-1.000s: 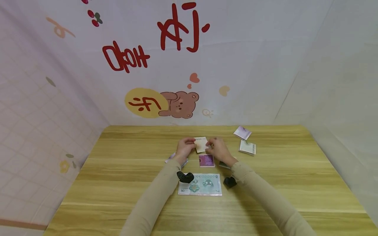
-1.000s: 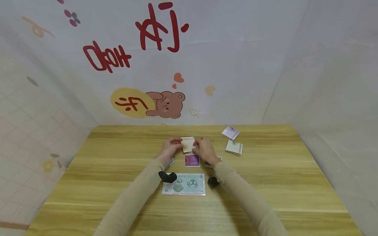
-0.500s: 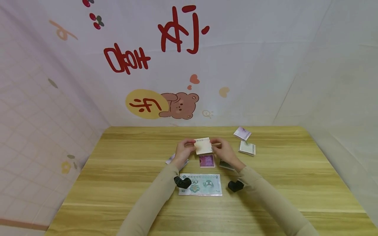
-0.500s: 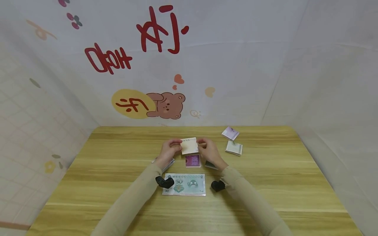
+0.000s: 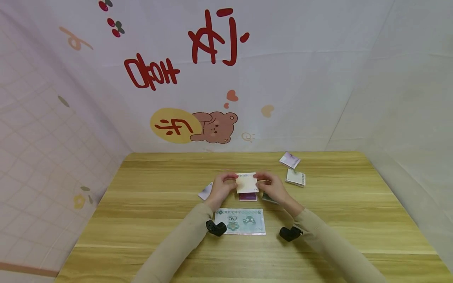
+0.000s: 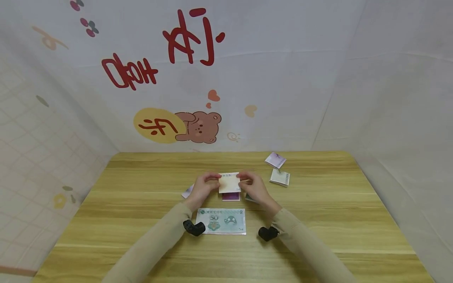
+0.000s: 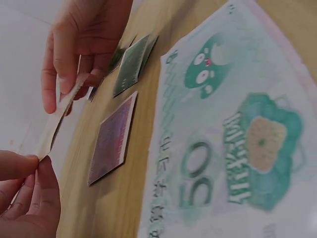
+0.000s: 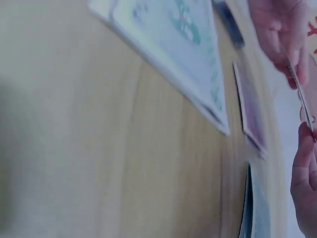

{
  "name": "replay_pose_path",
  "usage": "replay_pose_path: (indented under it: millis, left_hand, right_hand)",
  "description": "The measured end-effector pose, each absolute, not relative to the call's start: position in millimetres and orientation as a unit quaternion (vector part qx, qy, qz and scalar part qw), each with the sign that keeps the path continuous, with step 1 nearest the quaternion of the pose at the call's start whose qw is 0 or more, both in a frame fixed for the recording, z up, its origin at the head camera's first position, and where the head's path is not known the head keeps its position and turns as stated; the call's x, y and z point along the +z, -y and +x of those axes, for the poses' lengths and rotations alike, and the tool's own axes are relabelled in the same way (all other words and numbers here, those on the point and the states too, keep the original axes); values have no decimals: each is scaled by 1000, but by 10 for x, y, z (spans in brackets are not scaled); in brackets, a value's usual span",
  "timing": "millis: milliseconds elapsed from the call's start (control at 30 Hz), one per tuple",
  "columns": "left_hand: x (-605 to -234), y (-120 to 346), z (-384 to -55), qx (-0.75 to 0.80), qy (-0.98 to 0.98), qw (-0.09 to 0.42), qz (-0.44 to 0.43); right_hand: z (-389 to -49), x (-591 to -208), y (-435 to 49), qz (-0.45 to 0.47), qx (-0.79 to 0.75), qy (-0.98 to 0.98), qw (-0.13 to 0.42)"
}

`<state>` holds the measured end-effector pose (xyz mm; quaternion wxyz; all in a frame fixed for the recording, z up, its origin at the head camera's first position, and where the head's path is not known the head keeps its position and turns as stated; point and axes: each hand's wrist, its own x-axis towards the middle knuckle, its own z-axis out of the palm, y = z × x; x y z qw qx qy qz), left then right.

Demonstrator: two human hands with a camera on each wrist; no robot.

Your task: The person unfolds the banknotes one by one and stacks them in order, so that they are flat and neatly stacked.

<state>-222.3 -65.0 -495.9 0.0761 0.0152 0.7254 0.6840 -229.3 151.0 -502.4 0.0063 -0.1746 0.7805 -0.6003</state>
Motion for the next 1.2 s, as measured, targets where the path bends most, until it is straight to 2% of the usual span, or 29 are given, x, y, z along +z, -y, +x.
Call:
replay_pose_path:
  millis: [333, 667, 900, 1200]
  left_hand:
    - [-4904, 652, -2065, 645, -759, 79, 40]
    - [-4822, 551, -1949, 564, -810, 51, 150]
    - [-4688, 473, -1906, 581, -800, 59, 138]
    - [-4617, 372, -1891, 627, -769, 57, 110]
  right_hand:
    - [-2117, -4938, -1496, -130, -658, -740, 42]
    - [-1955, -4876, -1456, -134, -659, -740, 26]
    - [-1887, -4796, -1433, -117, -670, -732, 33]
    - [-1832, -4775, -1415, -181, -679, -711, 4]
